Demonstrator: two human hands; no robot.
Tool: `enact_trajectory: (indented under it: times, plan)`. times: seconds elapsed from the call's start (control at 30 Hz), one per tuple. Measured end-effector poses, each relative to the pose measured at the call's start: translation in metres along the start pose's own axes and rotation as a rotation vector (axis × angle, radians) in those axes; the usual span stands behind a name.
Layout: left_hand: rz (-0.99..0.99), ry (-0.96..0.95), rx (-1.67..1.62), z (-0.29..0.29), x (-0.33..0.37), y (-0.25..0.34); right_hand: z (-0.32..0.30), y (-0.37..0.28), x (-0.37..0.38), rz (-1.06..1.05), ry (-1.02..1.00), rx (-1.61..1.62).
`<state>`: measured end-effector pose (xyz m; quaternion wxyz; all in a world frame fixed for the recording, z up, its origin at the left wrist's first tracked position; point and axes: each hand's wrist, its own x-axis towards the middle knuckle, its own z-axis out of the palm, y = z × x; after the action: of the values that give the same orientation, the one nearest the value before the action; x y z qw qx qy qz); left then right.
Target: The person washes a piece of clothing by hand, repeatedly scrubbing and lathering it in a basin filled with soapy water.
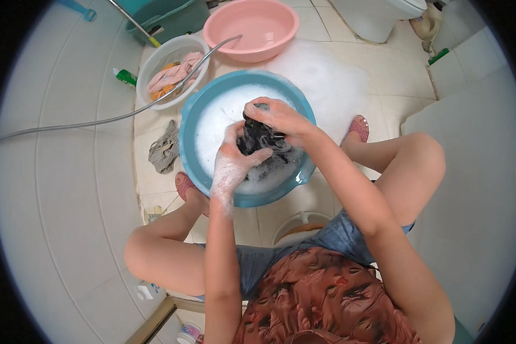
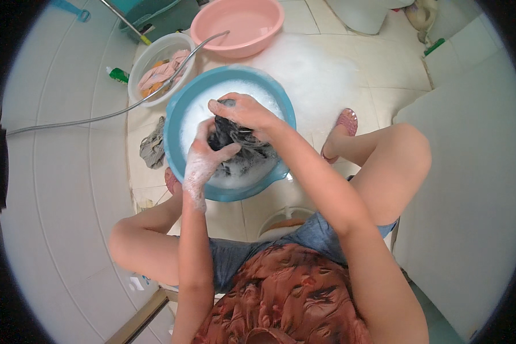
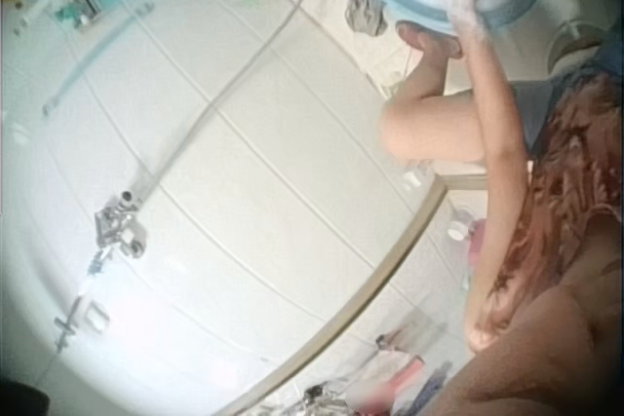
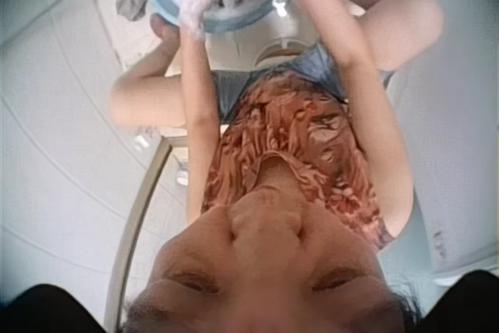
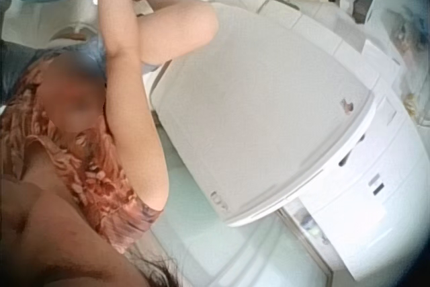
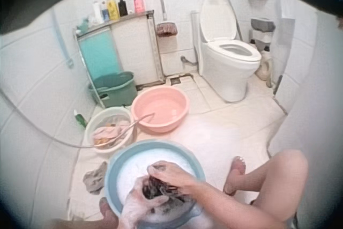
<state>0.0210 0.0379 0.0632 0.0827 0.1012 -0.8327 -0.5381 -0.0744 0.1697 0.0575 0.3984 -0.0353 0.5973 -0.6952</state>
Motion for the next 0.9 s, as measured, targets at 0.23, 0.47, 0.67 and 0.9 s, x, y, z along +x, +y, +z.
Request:
enact_trajectory:
  times: [0.23, 0.47, 0.67, 0.9]
  plan:
    - [-0.346, -0.098, -0.278, -0.028, 0.004, 0.004, -0.01, 0.024, 0.004, -0.372, -0.307, -0.735]
    - [-0.208, 0.186, -0.892, -0.047, -0.01, 0.017, -0.016, 0.059, 0.008, -0.477, -0.14, -0.959]
    - [-0.026, 0.325, -0.637, -0.029, -0.02, -0.018, -0.01, 0.058, 0.017, -0.442, 0.094, 0.203]
    - [-0.635, 0.07, -1.548, 0.014, -0.006, -0.026, 0.075, 0.075, -0.035, -0.784, 0.233, -0.813]
